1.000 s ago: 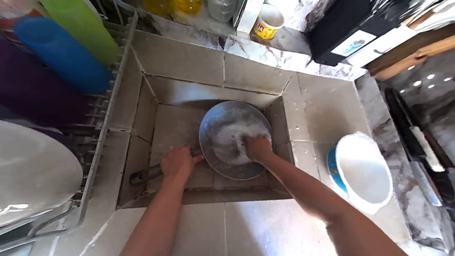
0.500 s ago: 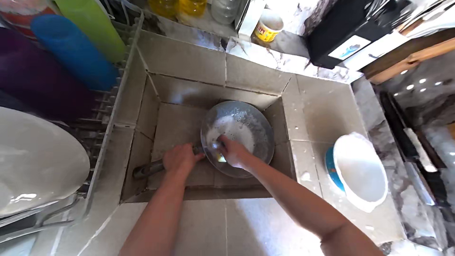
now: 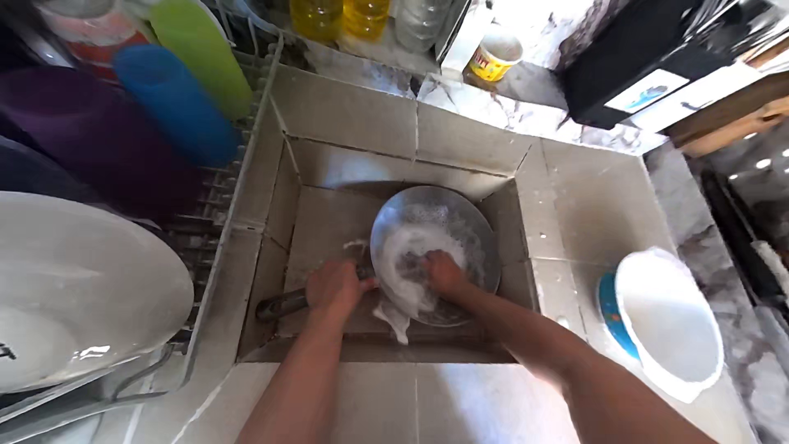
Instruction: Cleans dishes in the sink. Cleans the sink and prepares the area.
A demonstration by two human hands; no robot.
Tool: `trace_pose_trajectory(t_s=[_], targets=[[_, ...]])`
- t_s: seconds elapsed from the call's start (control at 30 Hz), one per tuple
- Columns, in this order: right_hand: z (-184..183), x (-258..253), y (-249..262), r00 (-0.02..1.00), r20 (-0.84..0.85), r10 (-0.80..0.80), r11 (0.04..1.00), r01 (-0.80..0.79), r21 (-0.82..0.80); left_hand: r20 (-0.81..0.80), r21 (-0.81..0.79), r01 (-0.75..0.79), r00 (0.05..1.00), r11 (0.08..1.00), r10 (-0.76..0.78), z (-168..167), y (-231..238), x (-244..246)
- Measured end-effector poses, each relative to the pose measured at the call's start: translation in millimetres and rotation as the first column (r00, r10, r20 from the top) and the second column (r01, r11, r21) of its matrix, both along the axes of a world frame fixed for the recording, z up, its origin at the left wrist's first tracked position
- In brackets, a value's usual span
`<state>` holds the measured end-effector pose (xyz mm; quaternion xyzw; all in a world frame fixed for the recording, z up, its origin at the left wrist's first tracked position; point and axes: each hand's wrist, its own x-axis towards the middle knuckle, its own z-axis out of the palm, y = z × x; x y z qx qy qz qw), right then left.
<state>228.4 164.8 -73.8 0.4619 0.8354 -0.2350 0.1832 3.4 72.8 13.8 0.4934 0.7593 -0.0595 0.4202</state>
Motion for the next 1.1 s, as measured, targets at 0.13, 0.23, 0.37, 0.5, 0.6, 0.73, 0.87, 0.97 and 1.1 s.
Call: trace_pose_trajectory(t_s=[0.13, 0.23, 0.37, 0.5, 0.6, 0.73, 0.87, 0.97, 1.1], targets=[[-16, -12, 33, 0.925, -0.116, -0.361, 0.904, 0.378, 0.201, 0.002, -0.023, 0.016, 1.000, 1.000, -0.016, 4, 2, 2], [-36, -49, 10, 0.931, -0.253, -0.262, 0.925, 0.317, 0.208, -0.007, -0.032, 0.022, 1.000, 0.999, -0.023, 2, 3, 2], [3, -13, -26, 0.981, -0.095, 0.169, 0.975, -0.181, -0.129, 0.005, -0.017, 0.001, 1.000, 1.000, -0.001, -1, 3, 1], [22, 36, 1, 0.988, 0.148, 0.049, 0.993, -0.032, -0.116, 0.013, -0.026, 0.003, 1.000, 1.000, -0.003, 2, 3, 2], [-6, 8, 37, 0.980, -0.001, -0.201, 0.973, 0.199, 0.113, 0.008, -0.024, 0.011, 1.000, 1.000, -0.011, 0, 3, 2], [-40, -90, 20, 0.877, -0.259, -0.404, 0.867, 0.458, 0.198, -0.019, -0.024, 0.027, 0.999, 0.999, -0.027, -2, 4, 3], [-5, -110, -40, 0.564, -0.606, -0.561, 0.825, 0.441, -0.353, -0.032, 0.003, 0.036, 0.999, 0.999, -0.036, 0, 1, 4], [5, -93, -37, 0.735, -0.485, -0.474, 0.875, 0.332, -0.353, -0.049, 0.001, 0.043, 0.998, 0.999, -0.043, 2, 0, 6], [-8, -55, 40, 0.955, -0.225, -0.192, 0.968, 0.148, -0.201, -0.064, -0.004, 0.014, 0.998, 1.000, -0.014, 4, 1, 5]])
